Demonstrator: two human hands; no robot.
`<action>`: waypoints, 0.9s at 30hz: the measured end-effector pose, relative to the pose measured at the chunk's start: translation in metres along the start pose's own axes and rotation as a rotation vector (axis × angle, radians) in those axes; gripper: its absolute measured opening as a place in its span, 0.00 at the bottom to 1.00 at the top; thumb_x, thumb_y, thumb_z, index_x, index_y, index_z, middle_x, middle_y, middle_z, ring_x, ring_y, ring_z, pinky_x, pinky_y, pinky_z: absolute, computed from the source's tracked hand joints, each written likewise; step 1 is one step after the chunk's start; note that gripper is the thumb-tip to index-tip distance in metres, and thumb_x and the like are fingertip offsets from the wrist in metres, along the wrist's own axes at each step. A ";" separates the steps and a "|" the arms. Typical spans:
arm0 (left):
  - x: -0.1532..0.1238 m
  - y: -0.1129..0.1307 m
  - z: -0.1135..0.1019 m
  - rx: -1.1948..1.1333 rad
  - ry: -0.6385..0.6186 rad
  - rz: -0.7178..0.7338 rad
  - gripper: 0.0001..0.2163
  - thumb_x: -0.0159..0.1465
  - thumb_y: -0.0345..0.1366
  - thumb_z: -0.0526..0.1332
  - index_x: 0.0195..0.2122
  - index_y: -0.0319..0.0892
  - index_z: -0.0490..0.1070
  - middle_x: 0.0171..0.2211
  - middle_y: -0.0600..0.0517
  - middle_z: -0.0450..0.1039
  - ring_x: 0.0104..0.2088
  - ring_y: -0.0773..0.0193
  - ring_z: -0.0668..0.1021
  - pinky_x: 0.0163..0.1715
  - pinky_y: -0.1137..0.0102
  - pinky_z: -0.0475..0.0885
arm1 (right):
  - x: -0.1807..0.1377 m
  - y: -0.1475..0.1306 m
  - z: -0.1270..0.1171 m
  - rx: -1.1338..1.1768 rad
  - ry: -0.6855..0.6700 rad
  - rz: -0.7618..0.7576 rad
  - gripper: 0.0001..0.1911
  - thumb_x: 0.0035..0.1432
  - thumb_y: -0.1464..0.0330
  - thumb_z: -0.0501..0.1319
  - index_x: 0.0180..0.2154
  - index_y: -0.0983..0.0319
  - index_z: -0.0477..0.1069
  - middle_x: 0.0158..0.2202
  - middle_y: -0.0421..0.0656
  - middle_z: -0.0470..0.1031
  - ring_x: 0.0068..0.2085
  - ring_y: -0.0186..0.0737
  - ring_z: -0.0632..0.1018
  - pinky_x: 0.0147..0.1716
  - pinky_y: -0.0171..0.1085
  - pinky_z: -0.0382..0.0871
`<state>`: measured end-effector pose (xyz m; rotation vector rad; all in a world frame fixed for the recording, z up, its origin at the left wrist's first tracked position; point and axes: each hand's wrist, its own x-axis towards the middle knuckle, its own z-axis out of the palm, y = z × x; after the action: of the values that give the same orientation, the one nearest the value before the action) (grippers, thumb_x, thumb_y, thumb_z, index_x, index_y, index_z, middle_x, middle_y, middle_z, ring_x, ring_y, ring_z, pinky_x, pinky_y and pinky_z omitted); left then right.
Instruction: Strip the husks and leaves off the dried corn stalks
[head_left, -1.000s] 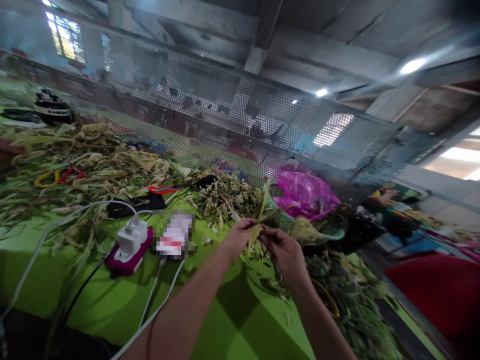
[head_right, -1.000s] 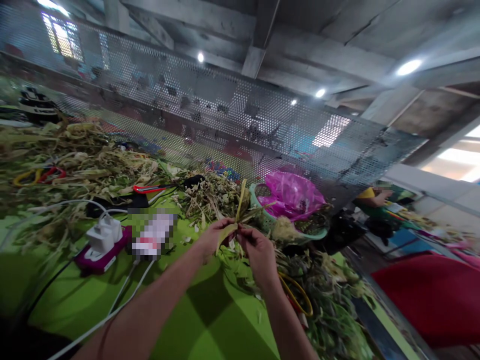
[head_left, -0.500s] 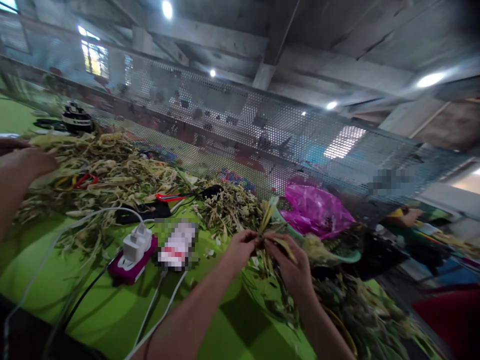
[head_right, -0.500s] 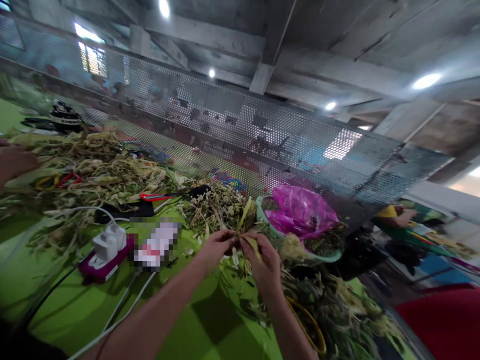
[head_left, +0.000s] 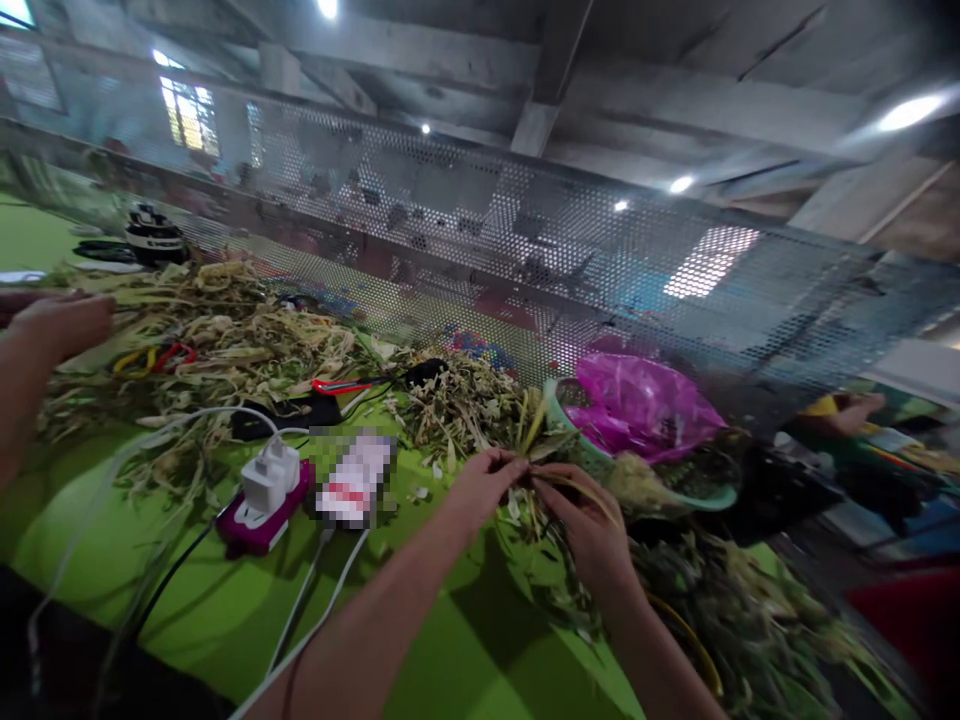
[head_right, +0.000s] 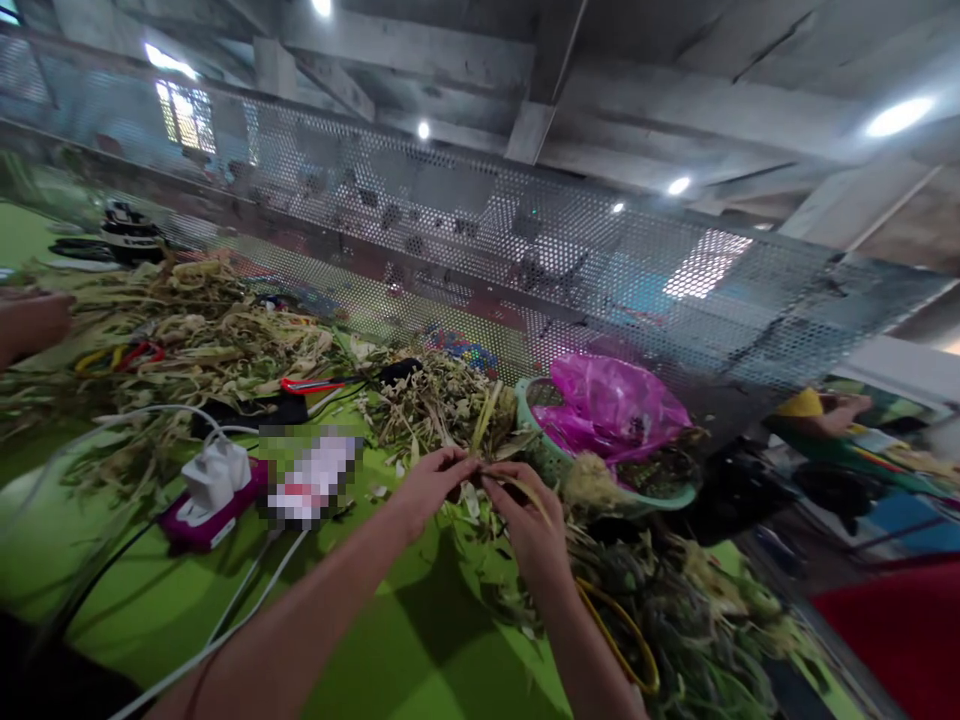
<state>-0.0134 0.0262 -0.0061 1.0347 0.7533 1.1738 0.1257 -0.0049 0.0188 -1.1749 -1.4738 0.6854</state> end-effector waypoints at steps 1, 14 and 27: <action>0.000 -0.001 -0.001 0.021 0.003 0.013 0.14 0.57 0.45 0.61 0.32 0.38 0.71 0.24 0.54 0.65 0.22 0.71 0.63 0.23 0.72 0.57 | -0.001 -0.002 0.000 -0.036 -0.016 -0.019 0.09 0.49 0.61 0.67 0.33 0.59 0.76 0.34 0.44 0.76 0.37 0.44 0.75 0.39 0.39 0.69; 0.005 -0.001 -0.005 0.024 0.031 0.001 0.09 0.58 0.38 0.59 0.30 0.38 0.75 0.23 0.54 0.67 0.24 0.70 0.64 0.26 0.74 0.59 | 0.003 0.004 -0.001 -0.135 -0.114 -0.182 0.09 0.56 0.63 0.63 0.39 0.57 0.76 0.42 0.45 0.77 0.44 0.45 0.76 0.47 0.43 0.68; -0.002 0.009 0.001 -0.206 -0.019 0.033 0.14 0.53 0.27 0.64 0.42 0.37 0.70 0.26 0.55 0.66 0.27 0.70 0.69 0.30 0.73 0.65 | 0.002 0.010 0.002 0.086 -0.105 0.069 0.17 0.48 0.59 0.69 0.39 0.59 0.73 0.37 0.43 0.78 0.38 0.42 0.77 0.39 0.38 0.70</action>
<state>-0.0162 0.0248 0.0022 0.8876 0.5883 1.2402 0.1270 0.0012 0.0098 -1.1427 -1.4806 0.8611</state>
